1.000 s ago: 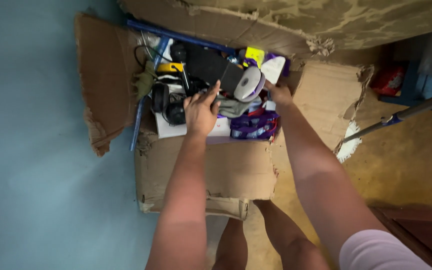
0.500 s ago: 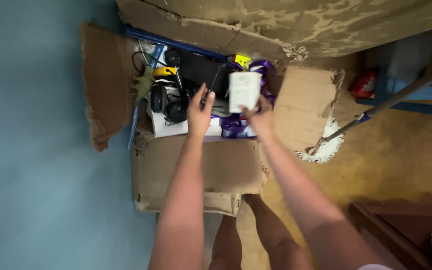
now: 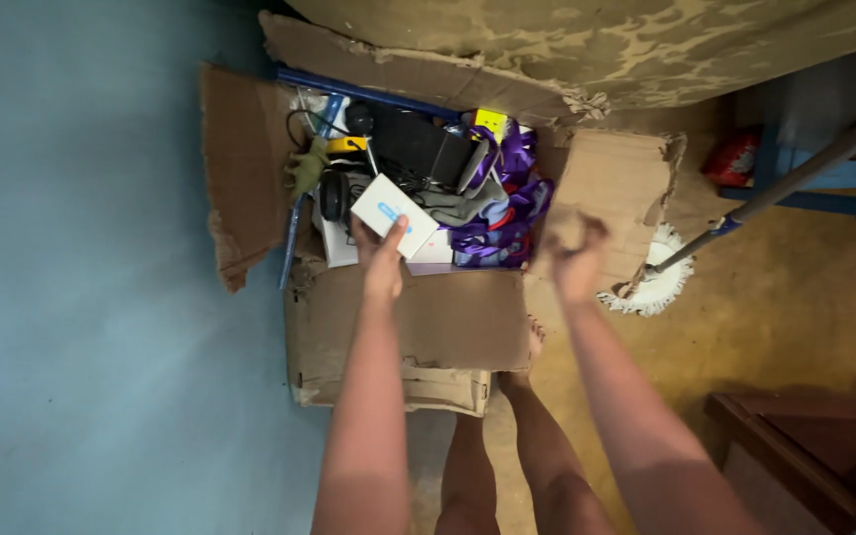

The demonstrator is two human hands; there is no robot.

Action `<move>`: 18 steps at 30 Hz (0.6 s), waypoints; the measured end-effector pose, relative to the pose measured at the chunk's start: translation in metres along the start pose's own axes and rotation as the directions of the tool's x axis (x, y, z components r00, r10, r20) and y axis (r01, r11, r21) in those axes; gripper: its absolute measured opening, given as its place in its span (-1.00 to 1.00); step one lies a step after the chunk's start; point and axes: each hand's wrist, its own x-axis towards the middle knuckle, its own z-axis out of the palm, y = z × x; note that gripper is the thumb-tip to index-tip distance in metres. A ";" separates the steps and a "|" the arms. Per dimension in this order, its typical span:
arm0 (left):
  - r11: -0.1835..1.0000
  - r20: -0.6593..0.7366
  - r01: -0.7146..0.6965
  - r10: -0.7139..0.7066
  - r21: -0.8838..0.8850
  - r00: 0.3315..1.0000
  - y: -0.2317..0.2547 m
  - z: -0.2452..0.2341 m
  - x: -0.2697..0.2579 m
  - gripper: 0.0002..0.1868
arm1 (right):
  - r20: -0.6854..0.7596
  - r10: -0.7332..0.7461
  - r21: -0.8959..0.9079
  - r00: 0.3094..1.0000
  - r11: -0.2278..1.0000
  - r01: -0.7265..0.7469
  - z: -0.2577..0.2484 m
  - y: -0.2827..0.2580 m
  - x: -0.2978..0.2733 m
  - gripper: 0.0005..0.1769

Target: The person tidies up a cluttered room by organizing boxes, sweeping with a dustpan, and mopping the floor.

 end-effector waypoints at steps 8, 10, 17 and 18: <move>0.993 -0.057 0.118 -0.117 0.010 0.991 0.001 -0.008 -0.045 -0.07 | 0.168 0.516 -0.410 0.840 0.811 -0.417 -0.047 0.139 -0.008 -0.34; 0.994 -0.039 0.108 -0.107 0.020 0.993 0.001 -0.011 -0.063 -0.11 | 0.127 0.784 -0.085 0.608 0.619 -0.781 -0.067 0.103 -0.010 -0.03; 0.988 -0.045 0.155 -0.156 -0.015 0.987 0.036 0.000 -0.140 -0.11 | 0.151 0.484 0.052 0.862 0.867 -0.495 -0.129 -0.050 -0.020 -0.32; 0.986 -0.036 0.166 -0.166 -0.018 0.985 0.042 0.002 -0.153 -0.09 | 0.235 0.594 0.014 0.770 0.790 -0.613 -0.147 -0.084 -0.018 -0.32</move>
